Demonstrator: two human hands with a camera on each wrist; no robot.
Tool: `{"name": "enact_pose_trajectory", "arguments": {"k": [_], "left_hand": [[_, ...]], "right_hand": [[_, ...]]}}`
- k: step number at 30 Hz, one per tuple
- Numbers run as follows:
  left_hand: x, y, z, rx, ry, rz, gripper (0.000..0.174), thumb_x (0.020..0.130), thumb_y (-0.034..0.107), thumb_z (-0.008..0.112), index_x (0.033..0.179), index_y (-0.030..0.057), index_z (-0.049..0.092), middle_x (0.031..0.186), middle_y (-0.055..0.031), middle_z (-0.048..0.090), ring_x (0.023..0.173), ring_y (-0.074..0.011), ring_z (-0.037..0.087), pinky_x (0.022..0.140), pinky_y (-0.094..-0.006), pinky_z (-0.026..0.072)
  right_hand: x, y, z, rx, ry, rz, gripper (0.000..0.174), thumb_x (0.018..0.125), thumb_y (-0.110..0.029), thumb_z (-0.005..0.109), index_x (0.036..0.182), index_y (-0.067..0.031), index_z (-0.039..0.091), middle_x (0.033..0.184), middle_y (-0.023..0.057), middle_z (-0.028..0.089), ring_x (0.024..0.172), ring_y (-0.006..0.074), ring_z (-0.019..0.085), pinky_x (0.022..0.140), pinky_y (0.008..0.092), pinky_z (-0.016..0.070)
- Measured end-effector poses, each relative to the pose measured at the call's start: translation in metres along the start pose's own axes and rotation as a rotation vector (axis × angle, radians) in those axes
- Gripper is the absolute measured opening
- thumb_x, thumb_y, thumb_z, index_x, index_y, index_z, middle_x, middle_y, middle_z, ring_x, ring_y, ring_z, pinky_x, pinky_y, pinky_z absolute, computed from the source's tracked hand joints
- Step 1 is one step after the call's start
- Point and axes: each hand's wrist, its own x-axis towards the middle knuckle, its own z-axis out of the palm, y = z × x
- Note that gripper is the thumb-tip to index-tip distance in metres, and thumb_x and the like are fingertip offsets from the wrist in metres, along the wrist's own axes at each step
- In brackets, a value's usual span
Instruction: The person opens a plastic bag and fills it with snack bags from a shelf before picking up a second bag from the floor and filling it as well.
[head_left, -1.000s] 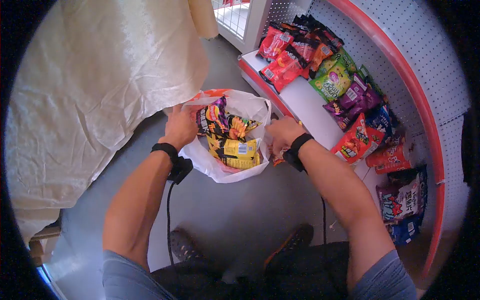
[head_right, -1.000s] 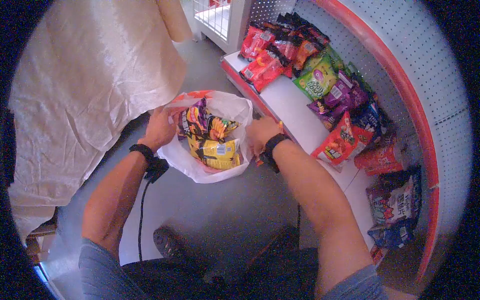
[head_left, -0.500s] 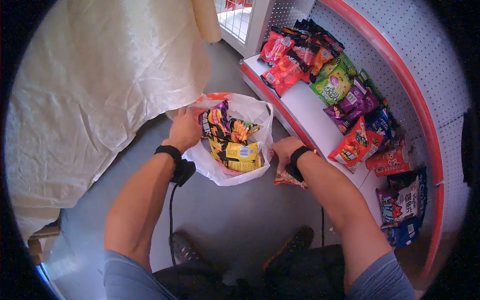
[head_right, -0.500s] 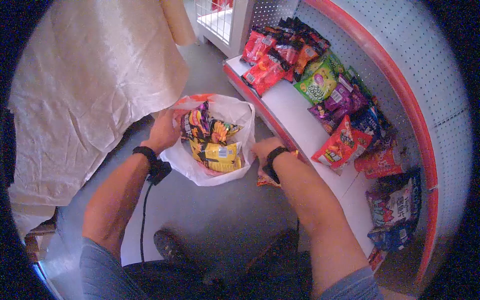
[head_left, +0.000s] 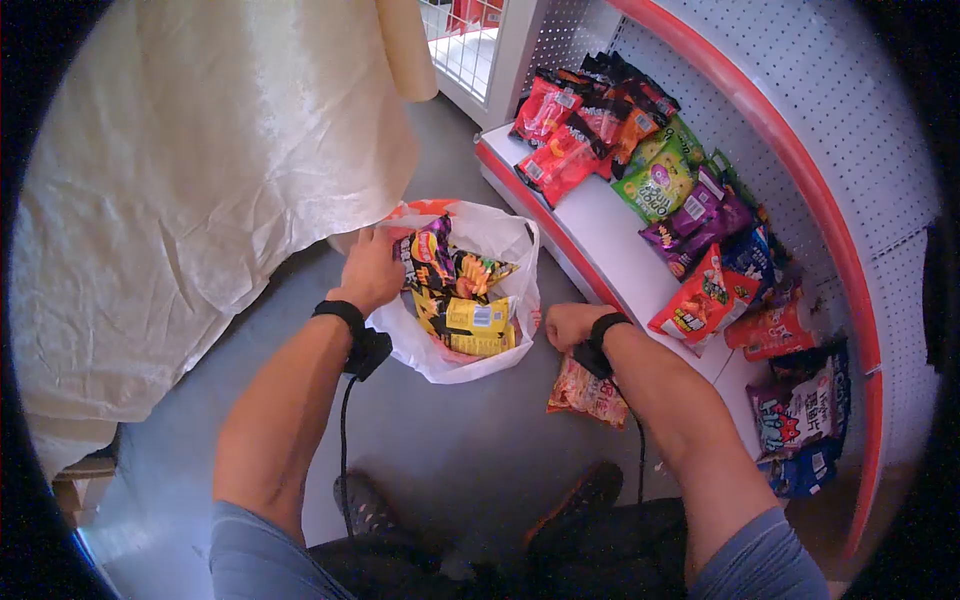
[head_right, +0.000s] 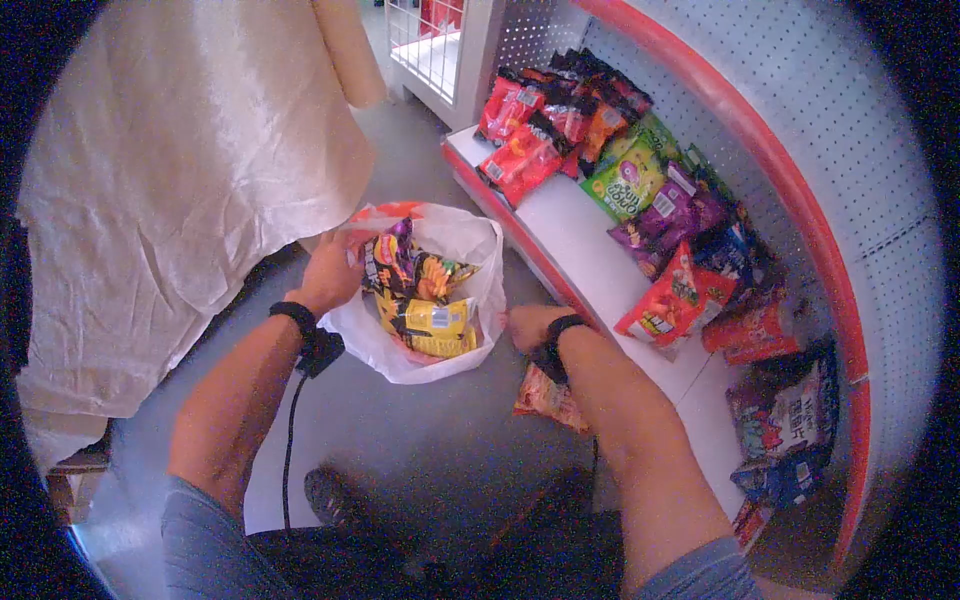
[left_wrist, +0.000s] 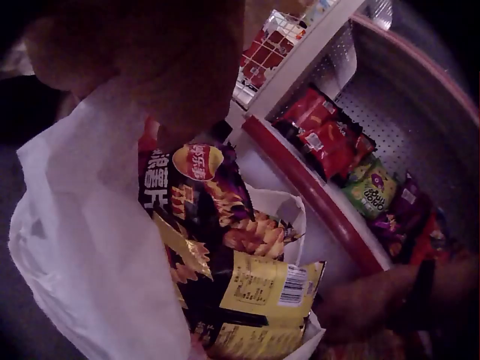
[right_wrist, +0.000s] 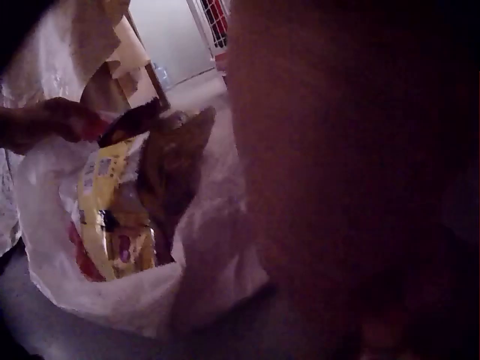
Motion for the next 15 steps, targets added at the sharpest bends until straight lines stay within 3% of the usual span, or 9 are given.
{"name": "enact_pose_trajectory", "arguments": {"k": [1,5,7,8,10,15], "left_hand": [[-0.001,0.001,-0.001,-0.024,-0.005,0.004,0.052,0.086,0.009,0.065,0.136,-0.0022,0.054,0.14,-0.0303,0.053,0.12,-0.0512,0.06,0.106,-0.0561,0.0496],[-0.005,0.007,-0.009,-0.048,-0.021,-0.023,0.051,0.087,0.01,0.066,0.135,-0.0034,0.054,0.139,-0.03,0.053,0.121,-0.0509,0.06,0.107,-0.0557,0.0489],[-0.004,0.0,-0.004,-0.033,-0.01,-0.041,0.052,0.087,0.012,0.067,0.134,-0.004,0.054,0.14,-0.0301,0.053,0.122,-0.0507,0.059,0.107,-0.0553,0.0486],[-0.003,-0.003,-0.002,-0.021,-0.003,-0.059,0.052,0.087,0.013,0.068,0.134,-0.0046,0.053,0.14,-0.0302,0.052,0.123,-0.0504,0.059,0.108,-0.055,0.0483],[-0.005,-0.005,-0.006,-0.032,-0.004,-0.032,0.054,0.087,0.014,0.068,0.135,-0.0052,0.053,0.141,-0.0307,0.052,0.124,-0.0504,0.058,0.108,-0.0545,0.0482],[-0.004,-0.012,-0.004,-0.001,-0.015,0.005,0.06,0.086,0.014,0.069,0.139,-0.0066,0.049,0.144,-0.0321,0.049,0.125,-0.0507,0.058,0.108,-0.054,0.0484]], "right_hand": [[-0.002,-0.003,-0.001,0.072,0.136,-0.077,0.046,0.063,-0.029,0.094,0.093,-0.001,0.073,0.09,0.0131,0.077,0.082,0.0321,0.073,0.072,0.045,0.0554],[0.013,0.007,0.006,-0.085,0.25,-0.205,0.047,0.065,-0.034,0.094,0.088,0.0009,0.074,0.085,0.0151,0.076,0.077,0.0331,0.073,0.068,0.0443,0.0557],[-0.006,-0.005,0.003,-0.251,0.031,-0.032,0.061,0.065,-0.043,0.095,0.103,0.0009,0.075,0.099,0.0159,0.078,0.09,0.0313,0.076,0.076,0.0446,0.0579],[-0.012,-0.008,0.003,-0.255,0.036,-0.032,0.061,0.065,-0.043,0.095,0.103,0.0009,0.075,0.099,0.0159,0.078,0.09,0.0313,0.076,0.076,0.0446,0.0579],[-0.024,-0.006,0.009,-0.383,-0.09,0.194,0.078,0.063,-0.051,0.096,0.119,-0.003,0.074,0.116,0.0155,0.077,0.104,0.0305,0.075,0.087,0.0454,0.0582],[-0.034,0.006,0.03,-0.345,-0.164,0.293,0.079,0.064,-0.05,0.096,0.126,-0.0066,0.074,0.122,0.0128,0.076,0.112,0.0303,0.073,0.092,0.0447,0.0582]]}}
